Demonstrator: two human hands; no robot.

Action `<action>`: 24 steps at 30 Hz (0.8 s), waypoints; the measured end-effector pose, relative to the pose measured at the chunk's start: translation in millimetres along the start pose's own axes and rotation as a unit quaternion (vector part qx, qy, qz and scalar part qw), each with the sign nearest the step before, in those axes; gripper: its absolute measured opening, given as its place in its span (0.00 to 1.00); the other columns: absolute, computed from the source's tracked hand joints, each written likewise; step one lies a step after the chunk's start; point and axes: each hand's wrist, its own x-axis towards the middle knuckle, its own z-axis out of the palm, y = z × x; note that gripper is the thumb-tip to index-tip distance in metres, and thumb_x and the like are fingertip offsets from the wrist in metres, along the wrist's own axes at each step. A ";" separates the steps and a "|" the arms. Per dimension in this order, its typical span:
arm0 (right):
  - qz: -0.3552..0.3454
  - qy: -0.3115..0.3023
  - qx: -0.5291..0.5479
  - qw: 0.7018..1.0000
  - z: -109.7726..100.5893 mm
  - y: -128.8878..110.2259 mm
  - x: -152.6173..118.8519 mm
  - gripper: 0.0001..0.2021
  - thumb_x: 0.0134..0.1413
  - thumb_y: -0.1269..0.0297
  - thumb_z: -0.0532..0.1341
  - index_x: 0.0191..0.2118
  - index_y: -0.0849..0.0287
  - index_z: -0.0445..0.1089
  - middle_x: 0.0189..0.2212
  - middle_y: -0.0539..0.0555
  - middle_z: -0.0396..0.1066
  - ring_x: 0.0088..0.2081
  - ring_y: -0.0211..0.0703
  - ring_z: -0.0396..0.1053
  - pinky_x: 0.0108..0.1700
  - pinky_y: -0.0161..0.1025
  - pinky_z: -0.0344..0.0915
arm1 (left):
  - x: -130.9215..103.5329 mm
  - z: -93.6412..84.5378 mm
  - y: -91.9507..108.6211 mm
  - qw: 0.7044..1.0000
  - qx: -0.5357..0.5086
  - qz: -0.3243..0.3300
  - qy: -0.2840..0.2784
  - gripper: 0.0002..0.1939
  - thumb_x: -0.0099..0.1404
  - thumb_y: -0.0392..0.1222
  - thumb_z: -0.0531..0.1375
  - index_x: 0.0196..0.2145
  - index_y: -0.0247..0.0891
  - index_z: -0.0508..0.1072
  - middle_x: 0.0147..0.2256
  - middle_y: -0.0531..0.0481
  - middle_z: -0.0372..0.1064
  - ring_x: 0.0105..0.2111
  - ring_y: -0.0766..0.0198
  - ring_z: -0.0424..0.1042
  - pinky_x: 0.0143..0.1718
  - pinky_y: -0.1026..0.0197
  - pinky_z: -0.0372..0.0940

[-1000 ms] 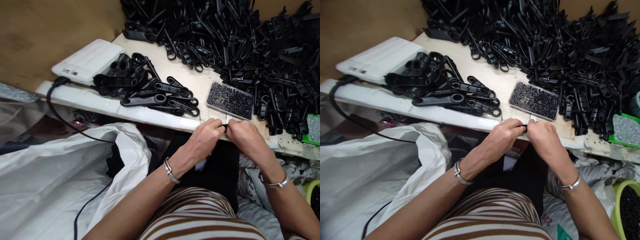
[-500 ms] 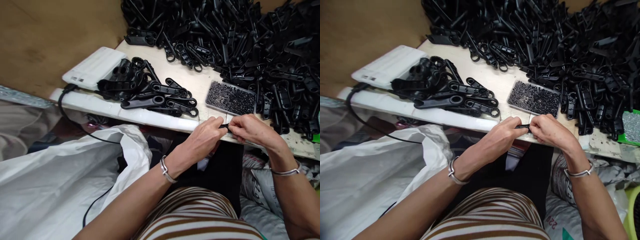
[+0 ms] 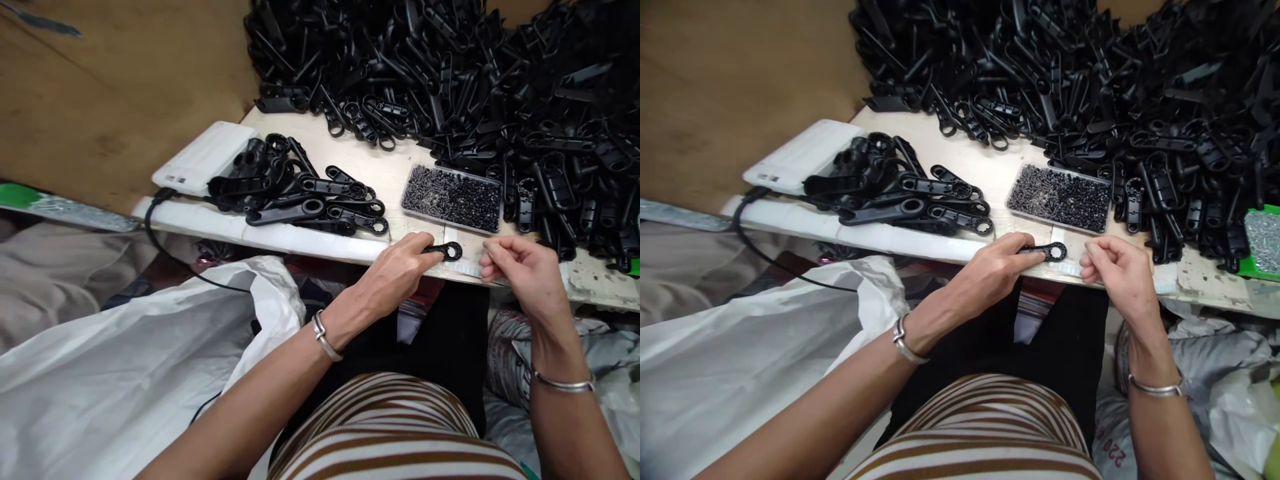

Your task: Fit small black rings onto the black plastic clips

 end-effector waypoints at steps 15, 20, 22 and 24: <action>0.108 -0.034 0.300 0.947 28.5 10.7 -17.1 0.20 0.44 0.62 0.74 0.44 0.60 0.75 0.37 0.55 0.77 0.35 0.45 0.77 0.42 0.41 0.76 | -10.9 3.3 18.1 0.993 -0.068 0.009 0.094 0.18 0.69 0.28 0.46 0.48 0.36 0.70 0.43 0.44 0.64 0.43 0.64 0.67 0.44 0.62 0.67; 0.116 -0.031 0.349 0.929 30.7 13.7 -17.7 0.17 0.44 0.64 0.73 0.42 0.59 0.76 0.36 0.53 0.77 0.34 0.41 0.76 0.43 0.38 0.75 | -10.7 -2.5 22.2 0.997 0.010 0.034 0.075 0.16 0.69 0.29 0.47 0.48 0.34 0.69 0.46 0.40 0.65 0.41 0.60 0.66 0.42 0.59 0.68; 0.117 -0.029 0.353 0.928 30.6 12.3 -18.1 0.15 0.45 0.64 0.72 0.42 0.59 0.76 0.37 0.53 0.77 0.35 0.41 0.76 0.43 0.37 0.75 | -9.7 -2.2 22.8 0.996 0.004 0.039 0.082 0.15 0.69 0.28 0.47 0.48 0.33 0.69 0.45 0.40 0.66 0.41 0.60 0.67 0.42 0.59 0.69; 0.114 -0.034 0.348 0.930 31.5 9.6 -19.4 0.14 0.47 0.63 0.71 0.41 0.58 0.76 0.39 0.53 0.76 0.37 0.42 0.76 0.45 0.39 0.74 | -8.8 1.6 23.2 0.994 -0.035 0.028 0.104 0.15 0.68 0.28 0.49 0.47 0.34 0.69 0.45 0.41 0.66 0.42 0.61 0.68 0.43 0.60 0.69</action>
